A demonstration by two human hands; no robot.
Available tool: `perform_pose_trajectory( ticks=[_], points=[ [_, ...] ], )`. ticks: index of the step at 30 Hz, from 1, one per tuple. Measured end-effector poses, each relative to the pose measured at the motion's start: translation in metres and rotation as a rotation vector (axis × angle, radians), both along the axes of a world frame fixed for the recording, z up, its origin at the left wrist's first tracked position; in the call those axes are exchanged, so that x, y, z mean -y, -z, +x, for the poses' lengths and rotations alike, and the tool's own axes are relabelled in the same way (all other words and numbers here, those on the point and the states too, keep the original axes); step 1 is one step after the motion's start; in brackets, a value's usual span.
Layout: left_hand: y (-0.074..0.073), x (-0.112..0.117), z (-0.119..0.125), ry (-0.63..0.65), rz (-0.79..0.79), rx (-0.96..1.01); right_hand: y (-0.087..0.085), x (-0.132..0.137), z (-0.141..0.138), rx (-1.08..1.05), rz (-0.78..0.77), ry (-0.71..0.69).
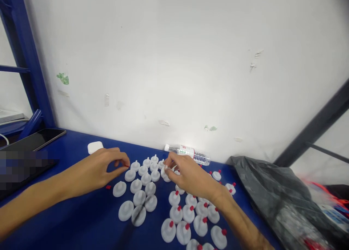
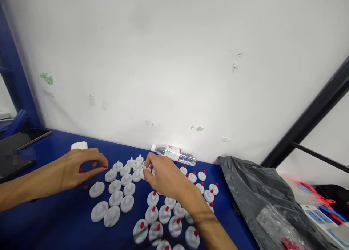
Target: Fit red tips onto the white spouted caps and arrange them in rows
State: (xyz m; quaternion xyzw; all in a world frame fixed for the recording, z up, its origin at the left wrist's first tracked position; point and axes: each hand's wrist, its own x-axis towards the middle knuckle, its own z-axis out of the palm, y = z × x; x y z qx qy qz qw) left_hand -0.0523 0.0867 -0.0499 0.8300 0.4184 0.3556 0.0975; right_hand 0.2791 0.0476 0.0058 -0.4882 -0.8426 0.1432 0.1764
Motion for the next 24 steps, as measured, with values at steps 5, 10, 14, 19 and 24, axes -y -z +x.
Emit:
perform_pose_trajectory(
  ticks=[5, 10, 14, 19, 24],
  points=[
    [0.005, 0.010, 0.022, 0.189, 0.194, 0.082, 0.004, 0.008, -0.014, -0.012, 0.043, -0.044],
    [0.024, 0.018, 0.037, 0.367, 0.348, 0.102, 0.011, 0.018, -0.031, -0.028, 0.123, -0.108],
    [0.028, 0.022, 0.041, 0.403, 0.322, 0.063, 0.011, 0.023, -0.034, -0.062, 0.180, -0.136],
    [0.025, 0.025, 0.041, 0.424, 0.290, 0.069, 0.017, 0.019, -0.034, -0.115, 0.234, -0.138],
    [0.025, 0.031, 0.045, 0.452, 0.242, 0.121, 0.023, 0.017, -0.036, -0.140, 0.263, -0.174]
  ],
)
